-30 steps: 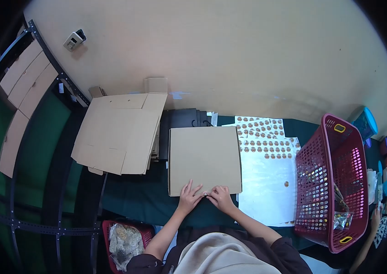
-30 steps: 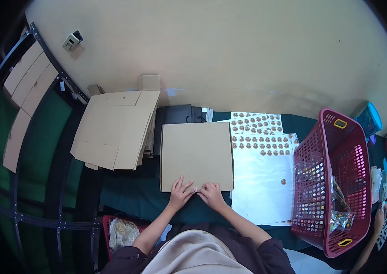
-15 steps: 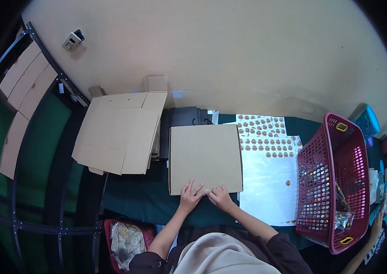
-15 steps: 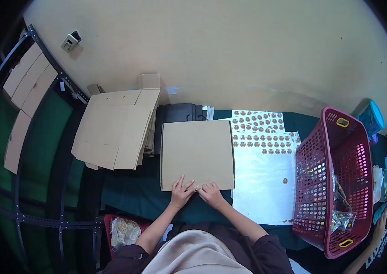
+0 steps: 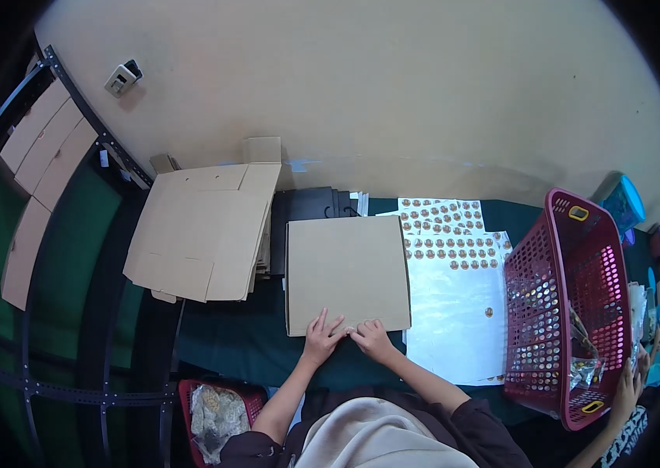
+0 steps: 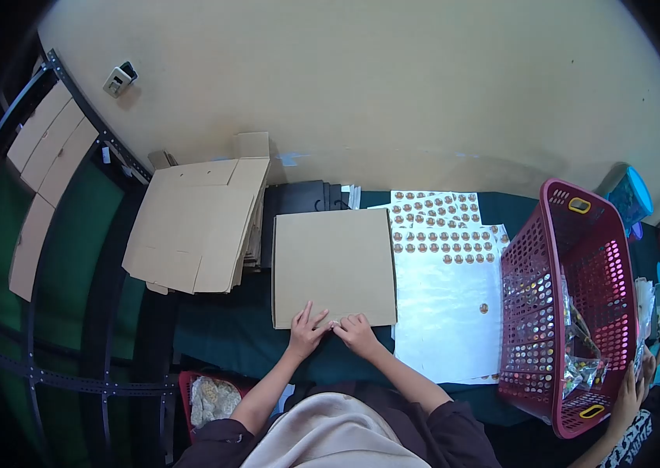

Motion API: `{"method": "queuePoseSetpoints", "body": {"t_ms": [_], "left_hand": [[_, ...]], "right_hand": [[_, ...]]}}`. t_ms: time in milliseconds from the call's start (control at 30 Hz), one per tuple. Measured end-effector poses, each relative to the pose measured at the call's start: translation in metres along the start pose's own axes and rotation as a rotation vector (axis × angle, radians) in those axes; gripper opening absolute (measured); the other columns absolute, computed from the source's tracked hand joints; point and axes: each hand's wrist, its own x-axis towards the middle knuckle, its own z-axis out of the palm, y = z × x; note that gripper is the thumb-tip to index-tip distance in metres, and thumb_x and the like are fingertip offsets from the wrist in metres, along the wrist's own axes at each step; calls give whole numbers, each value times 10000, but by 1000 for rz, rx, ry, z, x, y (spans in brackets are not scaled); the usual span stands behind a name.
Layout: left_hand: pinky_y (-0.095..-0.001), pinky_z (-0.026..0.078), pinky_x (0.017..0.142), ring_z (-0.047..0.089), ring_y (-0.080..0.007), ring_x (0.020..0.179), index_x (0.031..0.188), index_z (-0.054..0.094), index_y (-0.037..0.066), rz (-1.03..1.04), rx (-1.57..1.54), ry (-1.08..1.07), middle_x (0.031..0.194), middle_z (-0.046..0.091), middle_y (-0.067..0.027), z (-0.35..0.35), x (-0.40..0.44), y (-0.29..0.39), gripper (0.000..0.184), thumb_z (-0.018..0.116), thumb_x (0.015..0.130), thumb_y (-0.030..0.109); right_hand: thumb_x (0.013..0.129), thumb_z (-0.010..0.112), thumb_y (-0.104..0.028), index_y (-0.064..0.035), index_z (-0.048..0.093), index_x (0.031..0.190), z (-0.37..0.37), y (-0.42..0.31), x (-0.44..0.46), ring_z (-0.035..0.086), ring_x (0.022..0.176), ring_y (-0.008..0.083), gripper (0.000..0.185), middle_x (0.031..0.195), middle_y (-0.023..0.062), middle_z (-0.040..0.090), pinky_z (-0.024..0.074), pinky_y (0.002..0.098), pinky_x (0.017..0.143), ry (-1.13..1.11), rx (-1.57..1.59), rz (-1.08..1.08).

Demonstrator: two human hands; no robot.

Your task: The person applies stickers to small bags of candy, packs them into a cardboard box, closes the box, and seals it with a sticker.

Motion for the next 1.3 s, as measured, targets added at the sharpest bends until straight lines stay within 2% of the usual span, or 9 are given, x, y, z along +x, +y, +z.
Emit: {"method": "queuePoseSetpoints", "body": {"t_ms": [533, 633, 767, 933, 1000, 1033, 1133, 1200, 1300], "left_hand": [[-453, 301, 928, 343, -324, 1207, 1051, 589, 243, -92, -108, -79, 1249, 454, -4, -19, 8, 14, 302, 605, 751, 207], [-469, 284, 943, 328, -319, 1215, 1057, 587, 229, -107, -50, -82, 1243, 456, -5, -15, 4, 19, 307, 606, 751, 209], [-492, 251, 965, 319, -308, 1218, 1097, 558, 201, -218, -118, -141, 1266, 416, -37, -24, 5, 27, 354, 617, 749, 235], [-454, 270, 965, 349, -292, 1191, 1208, 448, 131, -557, 58, 21, 1250, 402, -118, -43, -13, -4, 518, 633, 749, 285], [-392, 306, 955, 388, -260, 1152, 1259, 357, 56, -1068, -649, 417, 1219, 416, -137, -12, -33, -45, 603, 613, 780, 315], [-338, 326, 944, 417, -226, 1119, 1263, 317, 11, -1208, -988, 331, 1194, 437, -131, -29, -22, -43, 613, 576, 815, 339], [-299, 258, 1002, 335, -216, 1219, 1339, 236, 33, -1232, -1057, -74, 1321, 355, -145, -35, -17, -47, 681, 541, 833, 372], [-297, 236, 1013, 295, -217, 1243, 1351, 204, 42, -1121, -1055, -49, 1352, 301, -144, -40, -15, -45, 703, 541, 832, 377], [-295, 193, 1031, 219, -217, 1283, 1367, 148, 57, -929, -1082, -54, 1403, 200, -137, -93, 15, -11, 714, 532, 843, 353]], "right_hand": [[701, 594, -80, -76, 580, 935, -3, 1, -3, 467, 654, 207, 234, 686, 60, 444, 345, 338, 591, 60, 82, -19], [698, 601, -66, -60, 571, 911, -14, -5, -4, 491, 693, 234, 214, 713, 73, 477, 368, 353, 626, -10, 160, 89], [667, 637, -74, -31, 546, 902, -45, 0, -25, 518, 800, 278, 255, 805, 121, 521, 405, 346, 722, 241, 184, 487], [701, 695, -174, -36, 452, 1103, -41, 33, -84, 477, 849, 171, 489, 1002, 87, 478, 418, 303, 705, 383, 551, 1122], [773, 640, -280, -48, 402, 1204, -31, 46, -97, 493, 886, 174, 545, 1092, 91, 471, 423, 279, 719, 260, 871, 1319], [790, 617, -301, -61, 389, 1222, -34, 46, -91, 495, 882, 173, 544, 1095, 86, 473, 419, 268, 700, 236, 990, 1378], [817, 573, -339, -88, 366, 1248, -29, 38, -73, 498, 891, 172, 540, 1100, 75, 471, 407, 259, 681, 147, 1137, 1378], [833, 528, -386, -131, 314, 1283, -5, 59, -91, 504, 921, 169, 560, 1139, 63, 455, 372, 282, 732, 106, 1230, 1251], [799, 586, -350, -35, 265, 1303, -66, 47, -85, 391, 1124, 188, 675, 1235, 88, 423, 275, 358, 955, 162, 1398, 1381]]}}
